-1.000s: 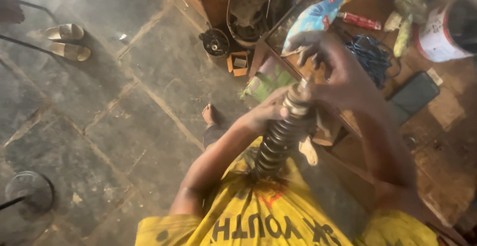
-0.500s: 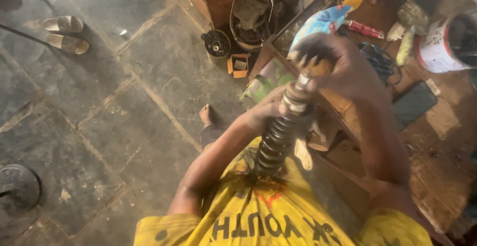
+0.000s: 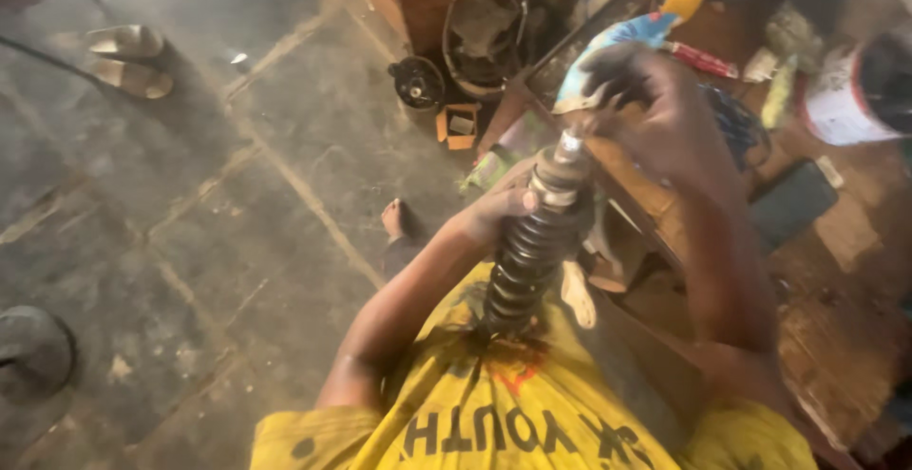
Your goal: The person uses a spring compressor to compress a coil spring on a shock absorber assembly. They then remove the top nut and disassemble the shock absorber from the spring.
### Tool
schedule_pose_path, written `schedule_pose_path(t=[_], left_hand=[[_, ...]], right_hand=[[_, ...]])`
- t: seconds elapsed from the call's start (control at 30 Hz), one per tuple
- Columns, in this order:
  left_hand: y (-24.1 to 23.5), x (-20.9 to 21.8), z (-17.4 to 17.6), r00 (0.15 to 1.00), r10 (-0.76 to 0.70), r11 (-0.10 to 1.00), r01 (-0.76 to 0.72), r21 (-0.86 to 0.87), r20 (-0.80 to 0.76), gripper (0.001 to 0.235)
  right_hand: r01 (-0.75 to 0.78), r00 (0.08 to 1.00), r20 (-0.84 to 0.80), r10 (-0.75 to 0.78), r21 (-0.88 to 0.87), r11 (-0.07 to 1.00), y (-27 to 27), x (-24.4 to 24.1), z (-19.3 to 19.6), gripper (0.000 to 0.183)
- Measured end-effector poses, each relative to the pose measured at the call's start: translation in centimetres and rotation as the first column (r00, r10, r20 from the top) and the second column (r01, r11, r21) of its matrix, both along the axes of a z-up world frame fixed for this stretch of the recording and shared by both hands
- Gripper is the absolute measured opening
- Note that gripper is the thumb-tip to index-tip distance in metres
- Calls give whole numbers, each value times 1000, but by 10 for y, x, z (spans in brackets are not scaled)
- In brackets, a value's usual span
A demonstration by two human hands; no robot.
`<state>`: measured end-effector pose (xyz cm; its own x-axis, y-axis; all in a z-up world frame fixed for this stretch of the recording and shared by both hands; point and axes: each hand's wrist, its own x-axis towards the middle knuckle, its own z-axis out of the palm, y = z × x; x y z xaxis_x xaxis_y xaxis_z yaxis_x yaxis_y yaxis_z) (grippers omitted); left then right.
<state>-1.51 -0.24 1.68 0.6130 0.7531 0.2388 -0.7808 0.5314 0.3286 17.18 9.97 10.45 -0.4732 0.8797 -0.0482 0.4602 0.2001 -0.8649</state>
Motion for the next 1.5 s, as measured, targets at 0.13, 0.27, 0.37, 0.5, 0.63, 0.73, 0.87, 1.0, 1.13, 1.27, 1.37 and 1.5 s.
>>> schedule_pose_path(t=[0.13,0.27,0.37,0.5,0.63,0.73,0.87,1.0,1.13,1.27,1.37,1.5], left_hand=[[0,-2,5,989,82,997,-81,7,-119,68],[0,-1,11,985,56,998,-54,15,-163,72],[0,-2,14,975,95,995,-88,45,-201,73],[-4,-5,15,967,112,994,-108,29,-230,73],[-5,-5,16,976,110,994,-111,9,-187,74],[-6,-2,15,970,115,992,-103,66,-214,73],[-7,0,14,975,104,994,-97,43,-197,72],[-11,-2,14,978,111,994,-105,40,-175,70],[-8,-1,14,981,94,995,-85,56,-171,72],[-12,0,15,978,109,994,-109,10,-179,69],[-12,-3,17,984,100,995,-97,31,-150,66],[-9,-7,23,978,112,993,-105,52,-174,72]], right_hand=[[-192,932,-321,167,-46,980,-7,2,4,33],[-199,977,-41,211,201,959,-17,-3,15,26],[-149,961,254,109,144,978,-20,-4,30,29],[-291,956,68,284,149,945,-18,3,41,27],[-310,947,182,266,284,907,-18,3,41,31],[-285,915,345,207,194,938,-24,-4,41,34],[-368,891,353,286,191,910,-23,-11,56,27],[-566,820,10,573,172,807,-6,-13,67,46],[-354,934,-88,347,-76,932,-13,-6,55,38],[-229,962,173,209,100,968,-29,-1,46,38],[-310,943,-143,299,-62,949,-22,-5,51,40],[-418,866,-302,398,0,909,-10,-15,55,50]])
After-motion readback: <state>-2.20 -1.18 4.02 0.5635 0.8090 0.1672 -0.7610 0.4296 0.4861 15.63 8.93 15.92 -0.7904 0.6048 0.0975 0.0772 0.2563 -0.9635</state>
